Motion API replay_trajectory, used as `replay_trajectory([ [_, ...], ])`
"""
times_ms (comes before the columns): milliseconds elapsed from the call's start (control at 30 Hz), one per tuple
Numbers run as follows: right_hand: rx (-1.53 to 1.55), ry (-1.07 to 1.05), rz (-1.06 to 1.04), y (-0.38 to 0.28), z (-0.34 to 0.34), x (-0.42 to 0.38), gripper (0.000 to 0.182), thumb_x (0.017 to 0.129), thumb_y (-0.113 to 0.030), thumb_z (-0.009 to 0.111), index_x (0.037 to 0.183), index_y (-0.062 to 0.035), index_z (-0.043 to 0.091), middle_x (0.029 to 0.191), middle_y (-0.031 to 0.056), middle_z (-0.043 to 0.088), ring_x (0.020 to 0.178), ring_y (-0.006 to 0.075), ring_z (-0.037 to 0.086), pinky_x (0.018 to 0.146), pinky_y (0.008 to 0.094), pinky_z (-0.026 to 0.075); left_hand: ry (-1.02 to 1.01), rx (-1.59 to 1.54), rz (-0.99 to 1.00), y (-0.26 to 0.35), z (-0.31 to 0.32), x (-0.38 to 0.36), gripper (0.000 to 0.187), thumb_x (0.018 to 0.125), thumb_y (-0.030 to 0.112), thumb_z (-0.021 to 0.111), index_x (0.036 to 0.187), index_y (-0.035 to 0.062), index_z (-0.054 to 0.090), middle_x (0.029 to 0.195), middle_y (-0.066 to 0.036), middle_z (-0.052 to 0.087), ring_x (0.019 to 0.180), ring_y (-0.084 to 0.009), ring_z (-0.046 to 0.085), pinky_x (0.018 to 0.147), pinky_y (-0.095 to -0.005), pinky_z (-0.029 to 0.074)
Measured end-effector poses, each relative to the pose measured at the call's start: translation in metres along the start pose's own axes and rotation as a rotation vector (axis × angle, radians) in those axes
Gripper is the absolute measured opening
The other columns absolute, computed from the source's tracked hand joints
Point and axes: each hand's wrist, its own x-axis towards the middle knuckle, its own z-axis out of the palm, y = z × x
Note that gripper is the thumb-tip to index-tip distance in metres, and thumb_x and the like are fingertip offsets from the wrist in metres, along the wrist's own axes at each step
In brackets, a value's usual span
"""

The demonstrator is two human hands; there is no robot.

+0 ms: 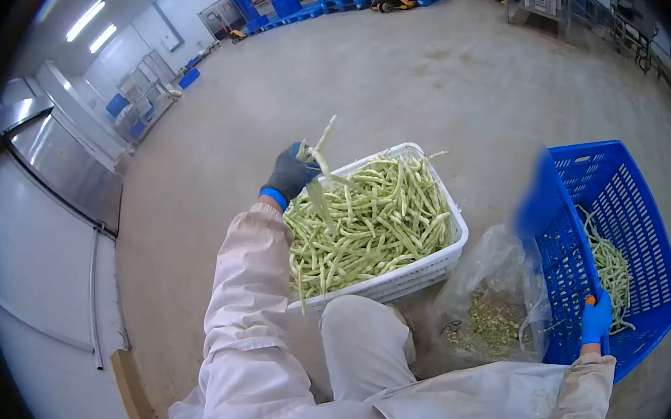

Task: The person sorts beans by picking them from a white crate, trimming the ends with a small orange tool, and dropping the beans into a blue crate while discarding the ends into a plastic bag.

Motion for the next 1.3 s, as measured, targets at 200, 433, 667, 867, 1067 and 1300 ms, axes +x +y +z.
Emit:
replay_trajectory([
  [200, -0.046, 0.0, -0.109, -0.004, -0.003, 0.003, 0.048, 0.078, -0.014, 0.06, 0.123, -0.0008, 0.047, 0.121, 0.0228, 0.051, 0.107, 0.0391, 0.051, 0.089, 0.0432, 0.042, -0.043, -0.191, -0.16, 0.019, 0.004, -0.011, 0.02, 0.073, 0.012, 0.068, 0.09, 0.0047, 0.06, 0.074, -0.003, 0.061, 0.068, -0.0164, 0.06, 0.061, -0.0323, 0.05],
  [433, 1.185, -0.446, -0.347, -0.213, -0.099, -0.023, 0.059, 0.08, -0.02, 0.07, 0.129, -0.0005, 0.043, 0.126, 0.013, 0.048, 0.116, 0.0232, 0.046, 0.098, 0.0346, 0.037, -0.163, -0.92, -0.248, 0.055, 0.052, -0.035, 0.029, 0.078, 0.009, 0.063, 0.104, 0.0002, 0.057, 0.085, -0.007, 0.06, 0.074, -0.0205, 0.061, 0.069, -0.0331, 0.052],
  [667, 1.103, -0.649, -0.634, -0.342, -0.116, -0.065, 0.068, 0.081, -0.023, 0.067, 0.135, 0.0012, 0.034, 0.129, 0.0204, 0.047, 0.117, 0.026, 0.047, 0.097, 0.036, 0.039, -0.483, -1.229, -0.286, 0.123, 0.148, -0.075, 0.036, 0.085, 0.016, 0.058, 0.117, 0.0003, 0.055, 0.099, -0.01, 0.062, 0.09, -0.022, 0.06, 0.079, -0.036, 0.051],
  [867, 1.421, -0.961, -0.219, -0.308, -0.116, -0.06, 0.046, 0.084, -0.016, 0.061, 0.124, -0.0003, 0.043, 0.097, 0.0076, 0.059, 0.08, 0.0127, 0.054, 0.072, 0.0283, 0.047, -0.724, -1.576, -0.437, 0.135, 0.194, -0.107, 0.021, 0.089, 0.017, 0.054, 0.105, 0.0047, 0.059, 0.1, -0.01, 0.063, 0.096, -0.0246, 0.06, 0.087, -0.0377, 0.047],
  [1067, 0.8, -0.201, -0.595, -0.294, -0.118, -0.073, 0.048, 0.081, -0.01, 0.056, 0.125, 0.0001, 0.04, 0.096, 0.0224, 0.056, 0.085, 0.0337, 0.059, 0.072, 0.0423, 0.048, -0.556, -1.657, -0.347, 0.147, 0.246, -0.148, 0.043, 0.092, 0.023, 0.052, 0.13, 0.0056, 0.04, 0.124, -0.012, 0.051, 0.113, -0.0247, 0.05, 0.095, -0.0403, 0.042],
  [1300, 0.592, -0.301, -0.659, -0.272, -0.139, -0.107, 0.056, 0.078, -0.011, 0.06, 0.128, 0.002, 0.037, 0.091, 0.0183, 0.054, 0.084, 0.0365, 0.055, 0.071, 0.0436, 0.047, -0.559, -1.416, -0.192, 0.157, 0.248, -0.178, 0.045, 0.092, 0.014, 0.05, 0.133, 0.0022, 0.036, 0.107, -0.011, 0.057, 0.098, -0.0215, 0.057, 0.086, -0.0348, 0.047],
])
